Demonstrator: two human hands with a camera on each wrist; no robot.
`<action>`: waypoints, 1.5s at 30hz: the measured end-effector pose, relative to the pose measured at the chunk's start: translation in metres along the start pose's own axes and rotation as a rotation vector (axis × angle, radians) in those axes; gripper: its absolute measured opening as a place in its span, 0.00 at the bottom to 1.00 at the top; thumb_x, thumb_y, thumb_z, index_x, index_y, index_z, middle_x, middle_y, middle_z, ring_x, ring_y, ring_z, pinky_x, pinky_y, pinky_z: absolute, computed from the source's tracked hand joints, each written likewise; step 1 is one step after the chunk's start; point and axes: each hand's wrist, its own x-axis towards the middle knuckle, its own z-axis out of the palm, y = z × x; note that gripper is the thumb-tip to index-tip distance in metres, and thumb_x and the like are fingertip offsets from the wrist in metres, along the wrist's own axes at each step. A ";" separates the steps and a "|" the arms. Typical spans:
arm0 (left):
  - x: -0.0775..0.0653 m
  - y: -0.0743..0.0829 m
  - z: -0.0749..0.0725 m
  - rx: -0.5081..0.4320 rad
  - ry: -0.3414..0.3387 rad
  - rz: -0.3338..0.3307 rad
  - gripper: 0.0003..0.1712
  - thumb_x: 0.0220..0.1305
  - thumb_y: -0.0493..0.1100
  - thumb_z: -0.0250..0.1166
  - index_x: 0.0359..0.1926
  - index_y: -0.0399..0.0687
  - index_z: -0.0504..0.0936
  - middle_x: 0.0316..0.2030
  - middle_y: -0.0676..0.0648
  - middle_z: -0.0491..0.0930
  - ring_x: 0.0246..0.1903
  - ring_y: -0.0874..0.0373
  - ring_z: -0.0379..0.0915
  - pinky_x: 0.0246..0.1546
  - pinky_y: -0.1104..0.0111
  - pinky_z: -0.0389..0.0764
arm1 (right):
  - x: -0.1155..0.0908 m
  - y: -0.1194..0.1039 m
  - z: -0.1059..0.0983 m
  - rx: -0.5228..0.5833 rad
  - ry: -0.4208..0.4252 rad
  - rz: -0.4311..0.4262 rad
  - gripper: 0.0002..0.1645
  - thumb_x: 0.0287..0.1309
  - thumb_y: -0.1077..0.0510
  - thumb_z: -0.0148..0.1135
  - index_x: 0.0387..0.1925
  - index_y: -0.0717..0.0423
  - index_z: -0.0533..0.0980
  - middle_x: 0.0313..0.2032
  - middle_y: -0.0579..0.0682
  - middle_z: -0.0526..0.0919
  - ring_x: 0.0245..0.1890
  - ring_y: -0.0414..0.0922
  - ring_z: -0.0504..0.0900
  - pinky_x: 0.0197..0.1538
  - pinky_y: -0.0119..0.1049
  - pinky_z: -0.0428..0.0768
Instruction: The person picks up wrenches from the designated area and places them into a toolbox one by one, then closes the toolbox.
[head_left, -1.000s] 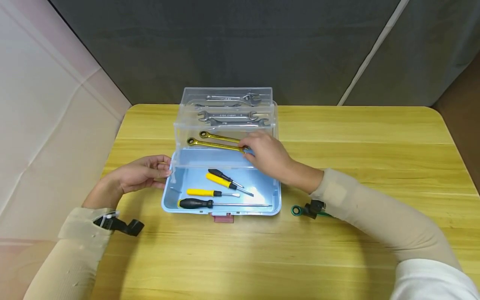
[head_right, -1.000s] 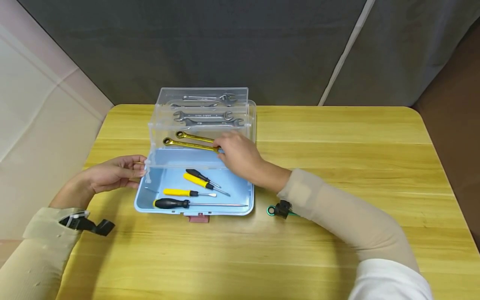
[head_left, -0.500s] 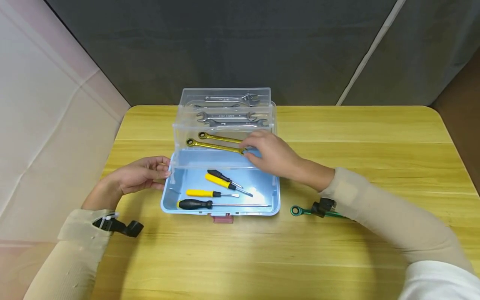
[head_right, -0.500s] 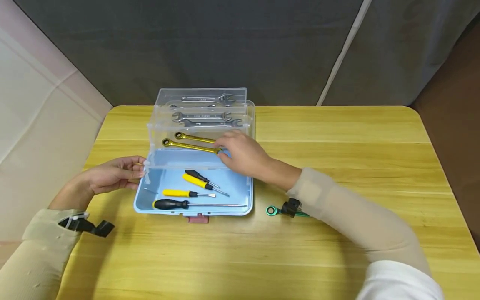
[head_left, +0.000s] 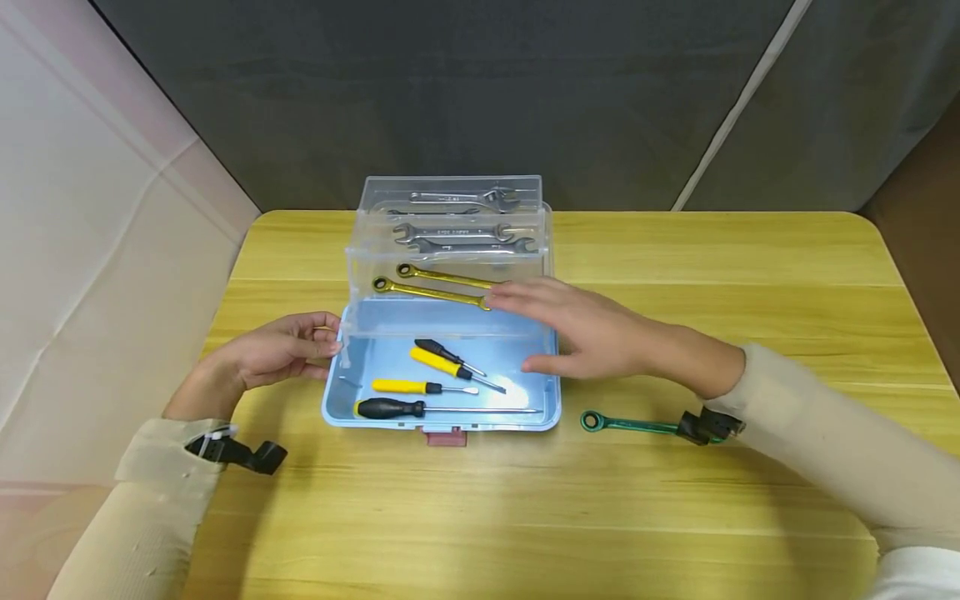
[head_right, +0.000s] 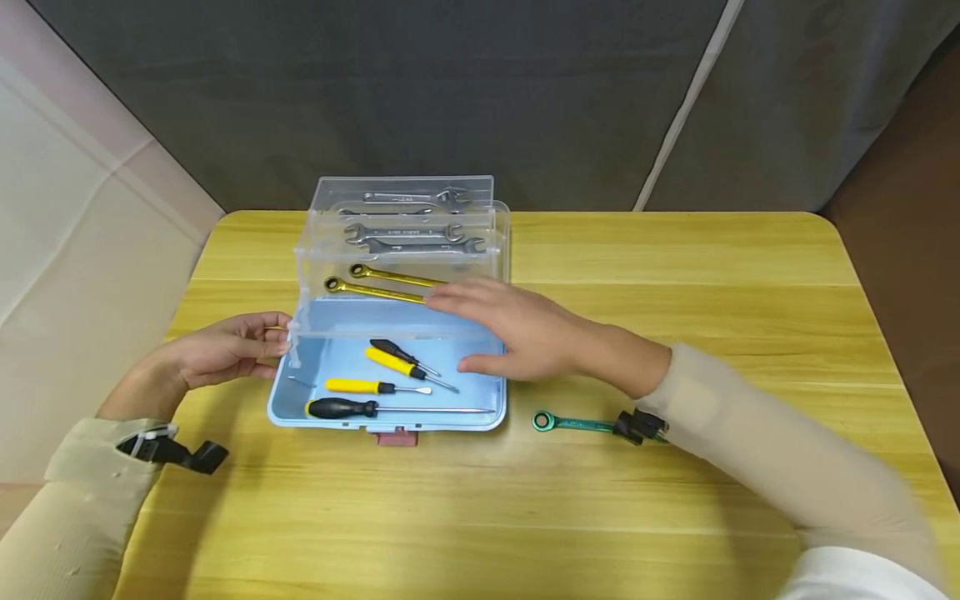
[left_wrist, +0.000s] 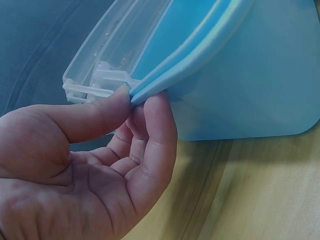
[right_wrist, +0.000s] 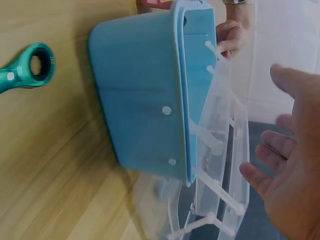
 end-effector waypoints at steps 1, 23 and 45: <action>0.000 0.000 0.000 0.003 0.004 -0.002 0.07 0.77 0.31 0.54 0.51 0.43 0.71 0.41 0.50 0.80 0.42 0.57 0.82 0.45 0.65 0.86 | -0.005 -0.001 -0.001 -0.006 -0.008 -0.008 0.48 0.66 0.42 0.66 0.78 0.56 0.57 0.77 0.52 0.58 0.77 0.50 0.56 0.75 0.54 0.61; 0.002 0.004 -0.001 -0.002 -0.009 0.009 0.07 0.77 0.31 0.54 0.50 0.44 0.72 0.40 0.50 0.80 0.41 0.57 0.82 0.44 0.66 0.86 | -0.099 0.000 -0.005 -0.177 -0.071 0.107 0.66 0.57 0.35 0.72 0.81 0.51 0.42 0.81 0.50 0.41 0.80 0.52 0.44 0.78 0.48 0.53; 0.001 0.001 0.001 0.011 0.013 -0.007 0.06 0.77 0.31 0.54 0.50 0.43 0.71 0.41 0.50 0.81 0.41 0.57 0.83 0.44 0.66 0.86 | -0.164 0.023 0.025 -0.176 0.055 0.230 0.74 0.41 0.42 0.84 0.81 0.53 0.47 0.80 0.54 0.46 0.77 0.56 0.52 0.63 0.61 0.73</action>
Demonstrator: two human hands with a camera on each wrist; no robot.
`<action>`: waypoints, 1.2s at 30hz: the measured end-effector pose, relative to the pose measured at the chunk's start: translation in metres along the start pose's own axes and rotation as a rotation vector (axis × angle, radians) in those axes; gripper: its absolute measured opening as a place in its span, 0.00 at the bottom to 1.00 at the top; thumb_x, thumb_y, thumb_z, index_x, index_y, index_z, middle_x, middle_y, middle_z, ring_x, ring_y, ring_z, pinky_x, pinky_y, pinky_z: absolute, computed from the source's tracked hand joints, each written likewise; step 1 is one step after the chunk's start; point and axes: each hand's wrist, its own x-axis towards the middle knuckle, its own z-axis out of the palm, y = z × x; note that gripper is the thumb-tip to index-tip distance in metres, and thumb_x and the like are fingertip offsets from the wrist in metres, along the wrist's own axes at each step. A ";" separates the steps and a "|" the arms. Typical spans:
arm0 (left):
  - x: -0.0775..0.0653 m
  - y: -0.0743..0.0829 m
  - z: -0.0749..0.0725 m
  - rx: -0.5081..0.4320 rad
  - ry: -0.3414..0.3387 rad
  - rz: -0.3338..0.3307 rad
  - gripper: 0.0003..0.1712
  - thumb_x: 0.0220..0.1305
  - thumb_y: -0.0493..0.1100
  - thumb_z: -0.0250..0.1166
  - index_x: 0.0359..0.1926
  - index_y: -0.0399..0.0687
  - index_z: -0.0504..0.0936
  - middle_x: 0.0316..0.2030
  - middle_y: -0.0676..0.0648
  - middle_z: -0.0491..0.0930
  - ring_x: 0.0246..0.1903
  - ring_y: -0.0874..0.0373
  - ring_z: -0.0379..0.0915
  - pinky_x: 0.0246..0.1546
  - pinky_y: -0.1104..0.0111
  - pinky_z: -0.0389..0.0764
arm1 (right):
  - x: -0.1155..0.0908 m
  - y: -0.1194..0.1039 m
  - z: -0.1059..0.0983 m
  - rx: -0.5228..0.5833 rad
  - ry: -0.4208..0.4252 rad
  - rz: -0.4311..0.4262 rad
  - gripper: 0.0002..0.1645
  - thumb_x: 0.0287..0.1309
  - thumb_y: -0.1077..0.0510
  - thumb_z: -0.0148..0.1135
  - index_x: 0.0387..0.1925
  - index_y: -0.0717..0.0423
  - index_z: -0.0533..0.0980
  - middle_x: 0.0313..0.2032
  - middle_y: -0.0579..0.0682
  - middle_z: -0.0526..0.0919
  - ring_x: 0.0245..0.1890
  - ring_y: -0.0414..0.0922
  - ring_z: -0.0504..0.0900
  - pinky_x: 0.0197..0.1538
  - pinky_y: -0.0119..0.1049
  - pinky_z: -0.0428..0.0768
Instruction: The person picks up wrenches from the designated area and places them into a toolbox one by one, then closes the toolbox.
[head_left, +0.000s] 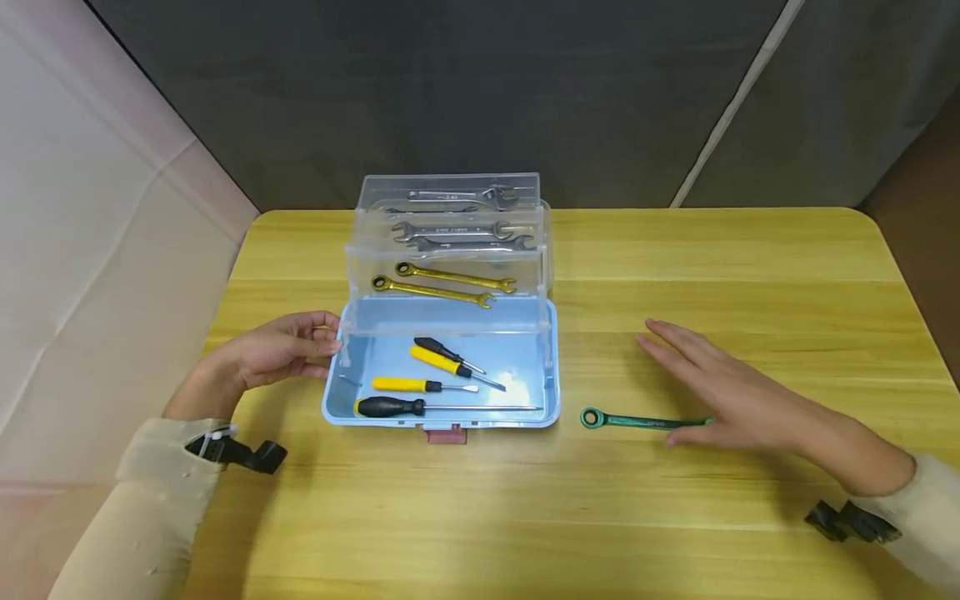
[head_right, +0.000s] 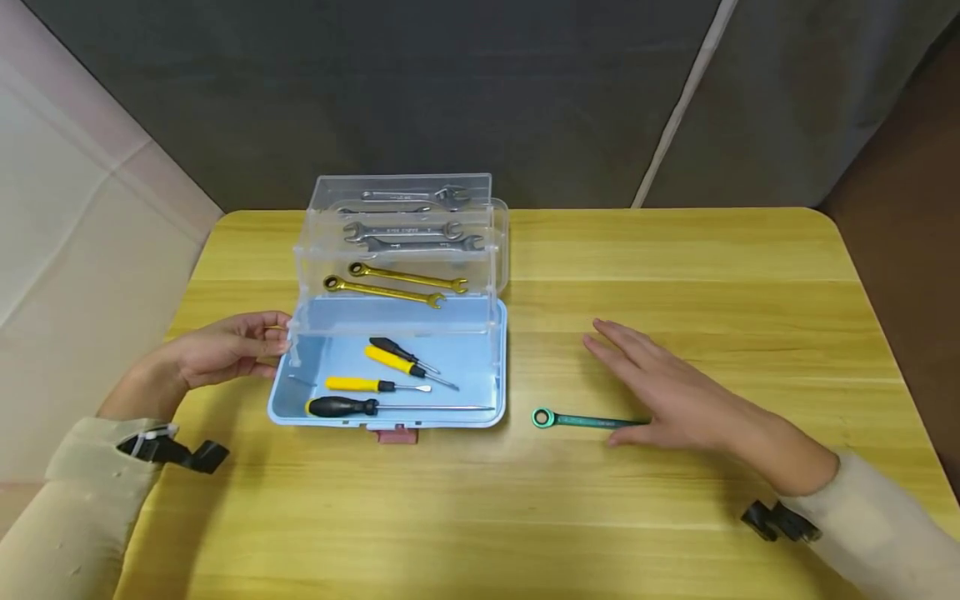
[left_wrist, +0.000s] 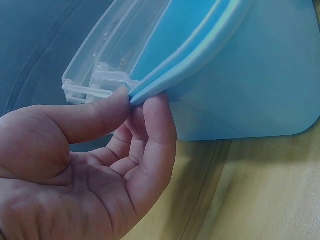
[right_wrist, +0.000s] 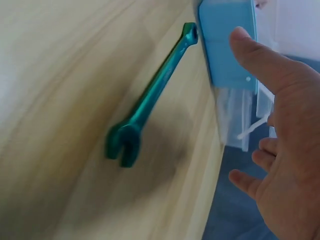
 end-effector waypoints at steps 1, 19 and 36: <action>0.000 0.000 0.000 -0.001 -0.002 0.002 0.06 0.77 0.31 0.54 0.50 0.43 0.71 0.41 0.50 0.82 0.41 0.57 0.83 0.44 0.66 0.86 | -0.003 0.001 0.001 0.004 0.004 0.009 0.74 0.41 0.43 0.85 0.81 0.53 0.47 0.80 0.54 0.46 0.76 0.57 0.53 0.63 0.61 0.74; -0.001 -0.001 0.000 0.005 -0.001 0.001 0.07 0.77 0.32 0.54 0.50 0.43 0.72 0.41 0.50 0.81 0.41 0.58 0.83 0.45 0.65 0.86 | -0.035 0.016 0.029 0.005 0.028 0.120 0.64 0.43 0.49 0.85 0.77 0.56 0.59 0.71 0.59 0.64 0.68 0.58 0.64 0.58 0.58 0.73; 0.000 -0.001 -0.001 -0.021 -0.032 0.014 0.07 0.77 0.30 0.53 0.50 0.44 0.72 0.41 0.51 0.81 0.42 0.58 0.83 0.45 0.65 0.86 | -0.038 0.021 0.036 -0.002 0.053 0.165 0.18 0.52 0.56 0.80 0.36 0.38 0.76 0.40 0.33 0.72 0.42 0.36 0.69 0.41 0.37 0.76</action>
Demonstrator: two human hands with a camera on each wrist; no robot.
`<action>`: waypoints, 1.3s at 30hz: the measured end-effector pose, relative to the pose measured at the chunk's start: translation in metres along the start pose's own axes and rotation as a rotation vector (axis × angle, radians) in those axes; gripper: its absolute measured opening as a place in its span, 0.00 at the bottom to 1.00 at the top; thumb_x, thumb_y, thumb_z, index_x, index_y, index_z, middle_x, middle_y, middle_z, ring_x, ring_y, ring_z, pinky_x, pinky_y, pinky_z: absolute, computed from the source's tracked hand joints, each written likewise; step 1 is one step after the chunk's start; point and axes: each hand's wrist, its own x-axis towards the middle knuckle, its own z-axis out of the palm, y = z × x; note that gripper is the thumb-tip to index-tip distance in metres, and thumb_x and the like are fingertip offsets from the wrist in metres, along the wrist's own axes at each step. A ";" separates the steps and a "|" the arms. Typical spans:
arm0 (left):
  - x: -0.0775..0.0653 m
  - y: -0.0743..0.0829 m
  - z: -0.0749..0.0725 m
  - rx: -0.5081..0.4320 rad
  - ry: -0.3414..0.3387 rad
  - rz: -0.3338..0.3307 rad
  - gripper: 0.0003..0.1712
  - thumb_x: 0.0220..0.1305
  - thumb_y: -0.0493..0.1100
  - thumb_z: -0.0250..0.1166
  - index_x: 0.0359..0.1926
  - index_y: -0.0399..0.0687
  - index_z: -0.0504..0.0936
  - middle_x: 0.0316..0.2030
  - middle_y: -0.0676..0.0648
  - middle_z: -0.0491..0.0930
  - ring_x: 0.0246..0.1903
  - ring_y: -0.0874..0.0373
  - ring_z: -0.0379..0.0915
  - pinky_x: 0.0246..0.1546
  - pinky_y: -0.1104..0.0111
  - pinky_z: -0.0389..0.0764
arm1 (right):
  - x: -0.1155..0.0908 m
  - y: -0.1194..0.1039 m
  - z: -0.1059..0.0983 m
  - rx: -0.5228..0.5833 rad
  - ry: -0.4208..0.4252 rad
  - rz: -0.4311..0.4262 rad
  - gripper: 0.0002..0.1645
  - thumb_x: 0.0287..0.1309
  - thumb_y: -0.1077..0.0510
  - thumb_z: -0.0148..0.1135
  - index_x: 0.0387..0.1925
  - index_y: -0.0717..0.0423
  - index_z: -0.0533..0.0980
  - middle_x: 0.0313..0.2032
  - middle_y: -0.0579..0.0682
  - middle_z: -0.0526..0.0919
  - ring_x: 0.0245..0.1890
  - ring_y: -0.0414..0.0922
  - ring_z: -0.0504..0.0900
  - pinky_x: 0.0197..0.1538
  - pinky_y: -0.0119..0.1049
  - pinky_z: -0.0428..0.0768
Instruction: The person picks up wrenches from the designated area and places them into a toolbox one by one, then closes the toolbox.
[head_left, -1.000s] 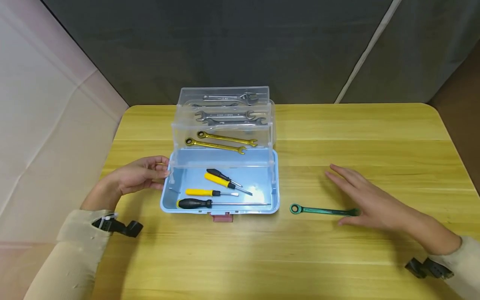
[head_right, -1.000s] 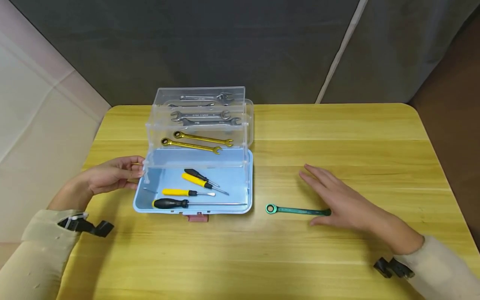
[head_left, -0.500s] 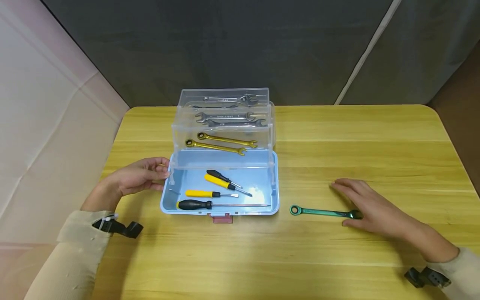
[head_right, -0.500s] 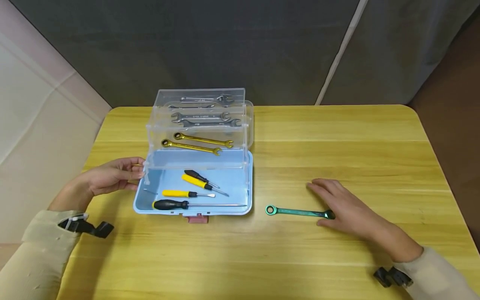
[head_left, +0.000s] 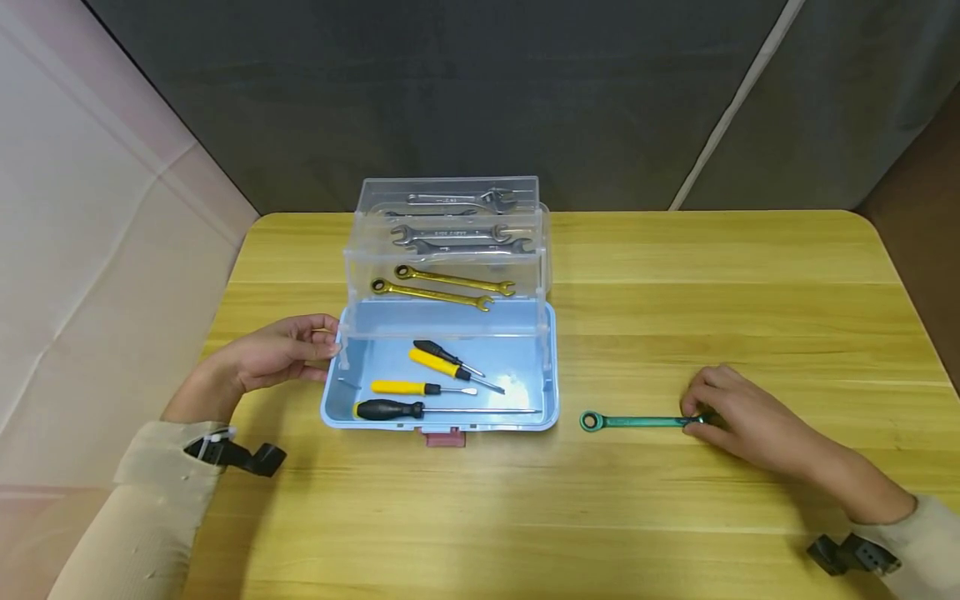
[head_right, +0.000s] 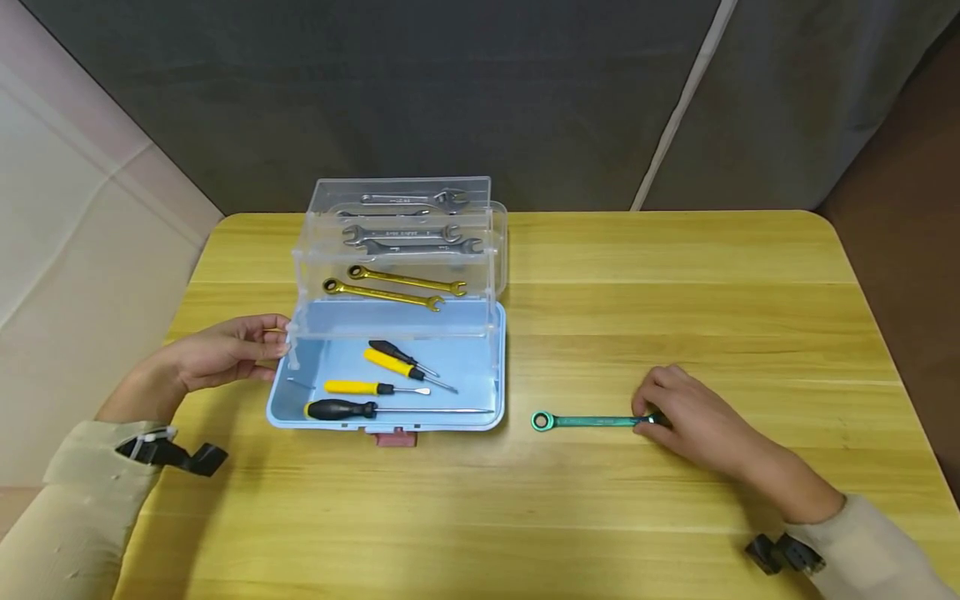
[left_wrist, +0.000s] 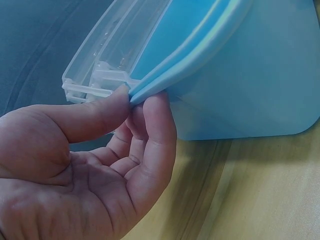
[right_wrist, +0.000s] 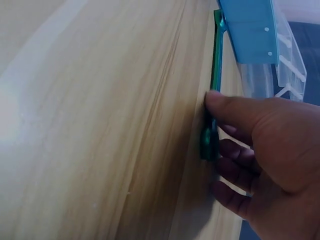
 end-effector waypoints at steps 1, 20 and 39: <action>0.000 0.000 0.000 -0.003 -0.004 0.002 0.08 0.77 0.30 0.53 0.50 0.44 0.72 0.41 0.50 0.82 0.42 0.58 0.83 0.45 0.65 0.86 | 0.000 -0.001 0.000 0.002 -0.005 0.009 0.17 0.53 0.56 0.79 0.35 0.38 0.76 0.39 0.33 0.72 0.41 0.36 0.69 0.40 0.37 0.76; 0.002 0.003 0.002 0.010 0.013 -0.015 0.07 0.77 0.31 0.54 0.51 0.44 0.72 0.42 0.50 0.82 0.42 0.58 0.83 0.46 0.65 0.86 | 0.002 -0.003 -0.017 0.336 -0.211 0.217 0.08 0.69 0.55 0.64 0.37 0.47 0.72 0.30 0.38 0.74 0.28 0.33 0.68 0.30 0.32 0.68; 0.000 -0.001 0.000 0.028 0.043 -0.018 0.08 0.77 0.31 0.53 0.51 0.44 0.73 0.42 0.50 0.83 0.42 0.57 0.83 0.46 0.64 0.86 | 0.000 0.005 -0.004 0.745 -0.046 0.102 0.27 0.61 0.68 0.69 0.62 0.61 0.75 0.35 0.51 0.75 0.29 0.42 0.68 0.27 0.34 0.70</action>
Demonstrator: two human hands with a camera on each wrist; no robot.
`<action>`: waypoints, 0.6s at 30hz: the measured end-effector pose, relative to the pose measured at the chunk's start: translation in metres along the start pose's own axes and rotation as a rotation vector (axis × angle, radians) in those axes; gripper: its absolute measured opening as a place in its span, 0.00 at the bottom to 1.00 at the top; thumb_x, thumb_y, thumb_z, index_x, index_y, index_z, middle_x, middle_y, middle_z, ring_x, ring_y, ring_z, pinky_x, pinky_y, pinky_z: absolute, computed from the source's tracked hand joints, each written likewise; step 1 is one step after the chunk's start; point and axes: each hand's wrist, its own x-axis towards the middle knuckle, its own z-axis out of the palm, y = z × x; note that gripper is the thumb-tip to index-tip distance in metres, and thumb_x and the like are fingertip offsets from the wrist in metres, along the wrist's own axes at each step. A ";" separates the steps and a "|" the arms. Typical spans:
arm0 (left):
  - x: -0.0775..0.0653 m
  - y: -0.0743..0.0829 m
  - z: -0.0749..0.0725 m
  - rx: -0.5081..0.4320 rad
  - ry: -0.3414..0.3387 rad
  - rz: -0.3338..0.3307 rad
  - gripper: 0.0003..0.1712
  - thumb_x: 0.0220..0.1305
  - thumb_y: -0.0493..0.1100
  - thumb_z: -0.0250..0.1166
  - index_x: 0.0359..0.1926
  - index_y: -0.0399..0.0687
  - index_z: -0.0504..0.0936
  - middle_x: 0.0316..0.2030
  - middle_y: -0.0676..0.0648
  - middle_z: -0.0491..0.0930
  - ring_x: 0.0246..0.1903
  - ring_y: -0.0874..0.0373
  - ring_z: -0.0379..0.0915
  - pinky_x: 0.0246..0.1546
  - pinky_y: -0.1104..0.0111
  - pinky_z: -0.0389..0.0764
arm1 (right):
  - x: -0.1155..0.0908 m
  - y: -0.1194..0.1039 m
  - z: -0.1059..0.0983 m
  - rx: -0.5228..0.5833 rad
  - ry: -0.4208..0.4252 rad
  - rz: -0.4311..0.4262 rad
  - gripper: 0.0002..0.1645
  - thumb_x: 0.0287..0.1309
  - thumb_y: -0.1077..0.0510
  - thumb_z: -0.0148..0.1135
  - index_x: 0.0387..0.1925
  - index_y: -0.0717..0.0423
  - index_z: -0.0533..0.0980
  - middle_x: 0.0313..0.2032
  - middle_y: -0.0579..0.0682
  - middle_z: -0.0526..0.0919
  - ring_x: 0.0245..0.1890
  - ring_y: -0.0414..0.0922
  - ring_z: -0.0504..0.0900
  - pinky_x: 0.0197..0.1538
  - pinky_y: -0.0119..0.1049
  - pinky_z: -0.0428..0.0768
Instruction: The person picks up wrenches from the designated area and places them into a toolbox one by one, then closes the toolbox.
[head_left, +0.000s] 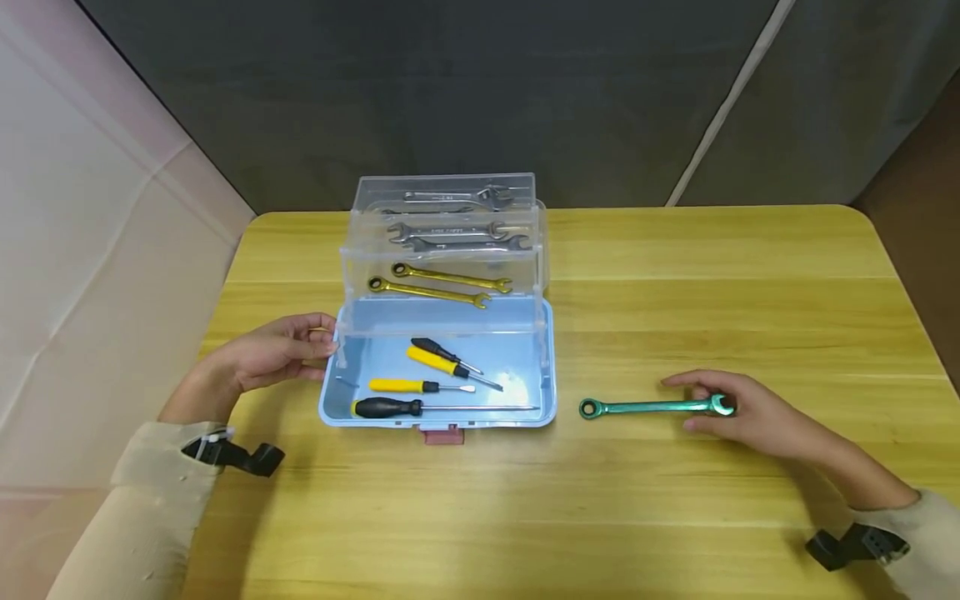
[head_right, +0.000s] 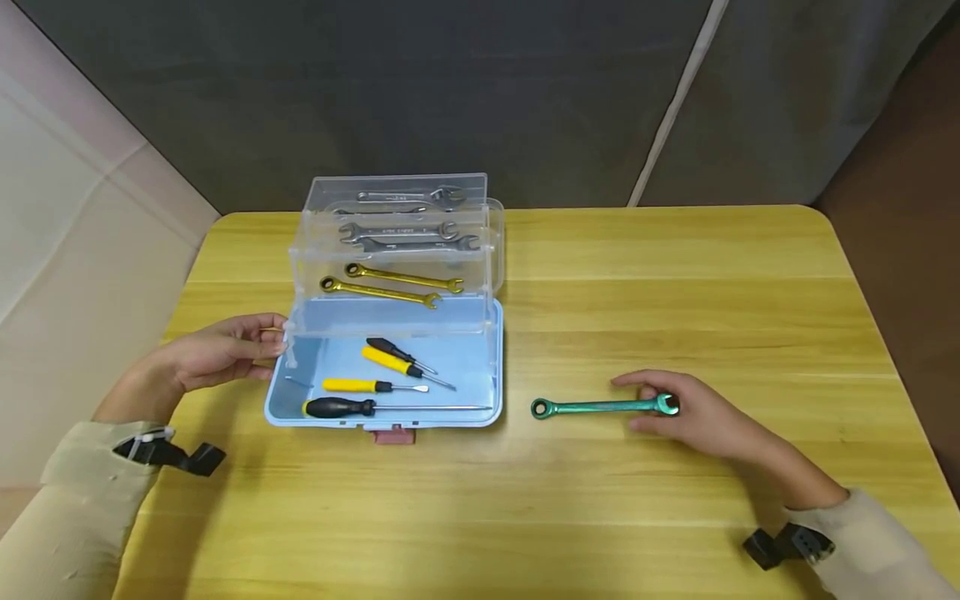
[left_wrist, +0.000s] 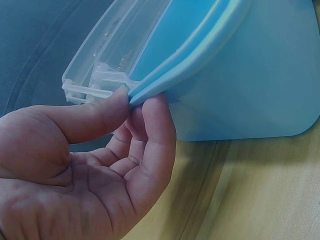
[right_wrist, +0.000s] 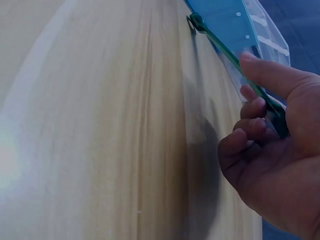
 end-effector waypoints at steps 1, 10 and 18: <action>0.000 0.000 0.000 -0.003 -0.003 0.002 0.08 0.77 0.31 0.53 0.51 0.44 0.73 0.42 0.50 0.83 0.42 0.57 0.83 0.46 0.64 0.86 | 0.000 0.000 0.000 0.001 0.000 0.004 0.26 0.62 0.68 0.68 0.61 0.60 0.77 0.37 0.49 0.78 0.30 0.41 0.70 0.28 0.33 0.72; 0.000 0.000 0.000 -0.009 -0.010 -0.002 0.08 0.77 0.31 0.54 0.51 0.45 0.73 0.42 0.50 0.82 0.42 0.57 0.83 0.46 0.65 0.86 | 0.002 0.004 0.003 -0.026 0.029 -0.007 0.16 0.67 0.69 0.62 0.53 0.55 0.83 0.42 0.50 0.86 0.34 0.39 0.74 0.33 0.32 0.75; 0.000 0.000 -0.001 -0.009 -0.008 0.004 0.08 0.77 0.31 0.54 0.50 0.45 0.73 0.42 0.50 0.82 0.42 0.57 0.83 0.46 0.65 0.86 | 0.002 0.006 0.007 -0.027 0.086 -0.033 0.17 0.64 0.72 0.63 0.51 0.57 0.84 0.39 0.51 0.85 0.33 0.39 0.73 0.33 0.32 0.73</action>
